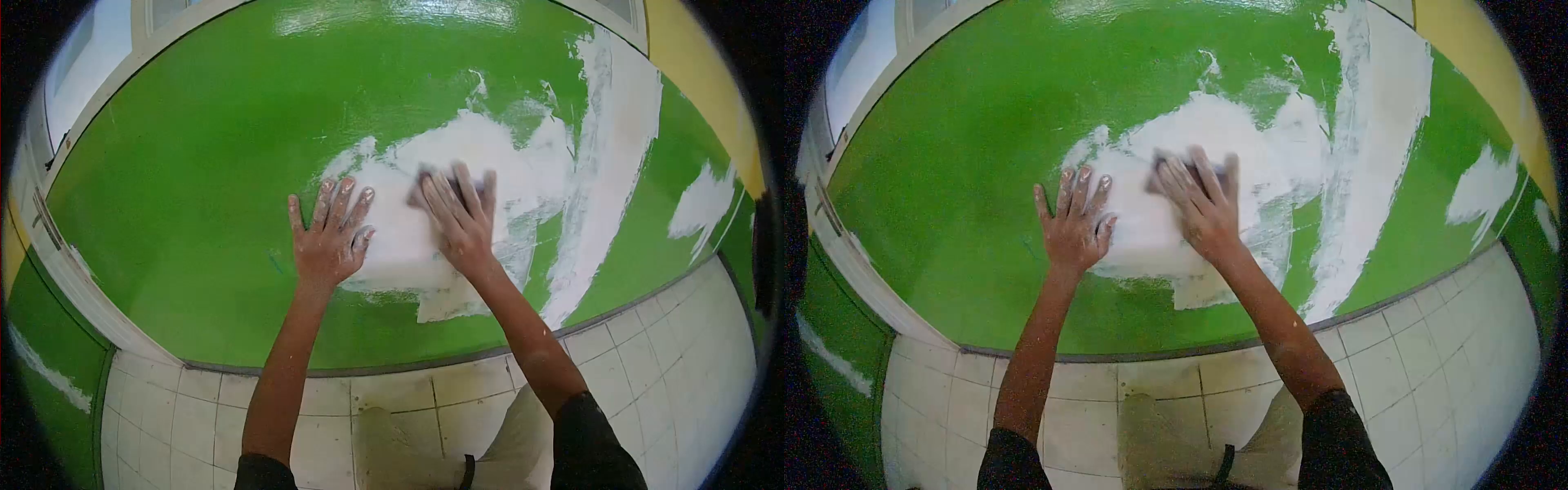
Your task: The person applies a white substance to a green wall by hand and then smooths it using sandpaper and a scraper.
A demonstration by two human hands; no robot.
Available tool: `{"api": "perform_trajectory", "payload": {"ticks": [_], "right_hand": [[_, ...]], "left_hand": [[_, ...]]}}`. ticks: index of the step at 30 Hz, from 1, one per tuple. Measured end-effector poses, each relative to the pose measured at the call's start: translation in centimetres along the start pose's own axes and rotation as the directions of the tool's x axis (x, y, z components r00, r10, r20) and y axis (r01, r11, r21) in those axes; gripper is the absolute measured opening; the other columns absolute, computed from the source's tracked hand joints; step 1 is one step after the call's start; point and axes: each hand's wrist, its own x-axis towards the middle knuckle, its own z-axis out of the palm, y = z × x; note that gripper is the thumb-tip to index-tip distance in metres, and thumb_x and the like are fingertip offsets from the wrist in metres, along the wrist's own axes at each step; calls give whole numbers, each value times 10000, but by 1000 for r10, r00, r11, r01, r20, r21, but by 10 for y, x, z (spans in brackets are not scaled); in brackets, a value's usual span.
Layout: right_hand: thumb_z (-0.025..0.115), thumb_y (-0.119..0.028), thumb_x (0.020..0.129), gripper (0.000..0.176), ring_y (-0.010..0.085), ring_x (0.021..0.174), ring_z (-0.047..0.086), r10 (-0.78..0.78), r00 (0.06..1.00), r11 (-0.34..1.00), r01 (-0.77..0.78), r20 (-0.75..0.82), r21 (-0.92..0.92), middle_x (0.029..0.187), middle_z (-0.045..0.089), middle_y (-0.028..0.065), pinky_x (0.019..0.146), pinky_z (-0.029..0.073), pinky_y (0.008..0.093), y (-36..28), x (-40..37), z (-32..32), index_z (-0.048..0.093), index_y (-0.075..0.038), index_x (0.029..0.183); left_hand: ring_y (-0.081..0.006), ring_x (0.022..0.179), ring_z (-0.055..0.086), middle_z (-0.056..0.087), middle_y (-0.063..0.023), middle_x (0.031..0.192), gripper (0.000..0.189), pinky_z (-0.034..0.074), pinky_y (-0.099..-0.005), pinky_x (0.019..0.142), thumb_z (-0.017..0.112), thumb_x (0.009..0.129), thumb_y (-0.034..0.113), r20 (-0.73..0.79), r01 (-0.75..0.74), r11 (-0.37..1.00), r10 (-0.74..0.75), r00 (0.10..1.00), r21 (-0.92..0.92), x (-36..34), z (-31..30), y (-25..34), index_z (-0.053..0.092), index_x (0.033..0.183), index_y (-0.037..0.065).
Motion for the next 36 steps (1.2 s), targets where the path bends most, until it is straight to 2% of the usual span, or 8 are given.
{"api": "perform_trajectory", "payload": {"ticks": [2,8,14,20,25,30,32,36], "right_hand": [[625,-120,844,458,313,1380,408,-54,998,998,55,-37,14,1393,547,42,1119,136,708,-2,20,4,592,-113,1300],[598,-46,818,503,330,1377,410,-103,993,993,106,55,-55,1360,578,51,1116,159,695,31,-94,6,581,-101,1318],[588,-37,850,420,329,1364,427,-12,1000,996,15,-27,85,1375,564,65,1133,163,664,-17,39,1,624,-99,1264],[579,-53,856,458,313,1381,404,-23,1000,998,22,-7,-55,1405,540,67,1148,132,655,27,-102,12,603,-125,1308],[602,-71,848,499,318,1388,394,90,986,995,-81,-139,65,1404,541,63,1146,139,657,-22,26,14,566,-109,1344],[601,-99,877,461,332,1372,416,1,997,1000,0,-80,14,1424,524,51,1144,152,653,22,-100,17,569,-116,1337],[592,-104,894,428,340,1360,430,6,1000,989,-1,30,-147,1427,521,50,1154,127,648,31,-122,15,581,-126,1321],[584,-38,779,536,334,1419,336,5,994,993,8,-107,120,1414,524,76,1159,118,644,-16,17,18,584,-101,1311]], "left_hand": [[-185,1457,246,312,49,1563,558,94,-649,1160,567,892,470,32,12,1000,-12,999,8,-3,-1,1,440,1429,387],[-188,1449,267,321,50,1558,561,99,-652,1159,575,882,477,-16,3,1000,-4,1000,-25,-4,1,-1,449,1422,391],[-247,1453,266,334,-19,1555,563,78,-668,1150,584,870,453,0,-31,999,31,1000,27,-2,3,-3,490,1410,327],[-250,1454,262,307,-18,1569,570,64,-673,1148,580,874,451,-27,-33,999,33,999,9,-3,3,-3,476,1421,328],[-250,1457,255,317,-21,1564,560,66,-663,1152,576,882,445,-21,-35,999,35,999,14,-3,3,-1,482,1419,316],[-260,1453,265,337,-42,1551,556,72,-668,1148,573,883,436,-38,-41,999,41,998,-11,-5,3,-1,491,1415,293],[-263,1451,270,342,-50,1547,558,73,-670,1146,574,882,431,-55,-40,999,40,998,-8,-2,2,-3,493,1414,285],[-270,1452,270,339,-51,1550,581,74,-671,1145,571,879,432,-36,-55,998,56,998,17,-3,1,-2,486,1422,245]]}}
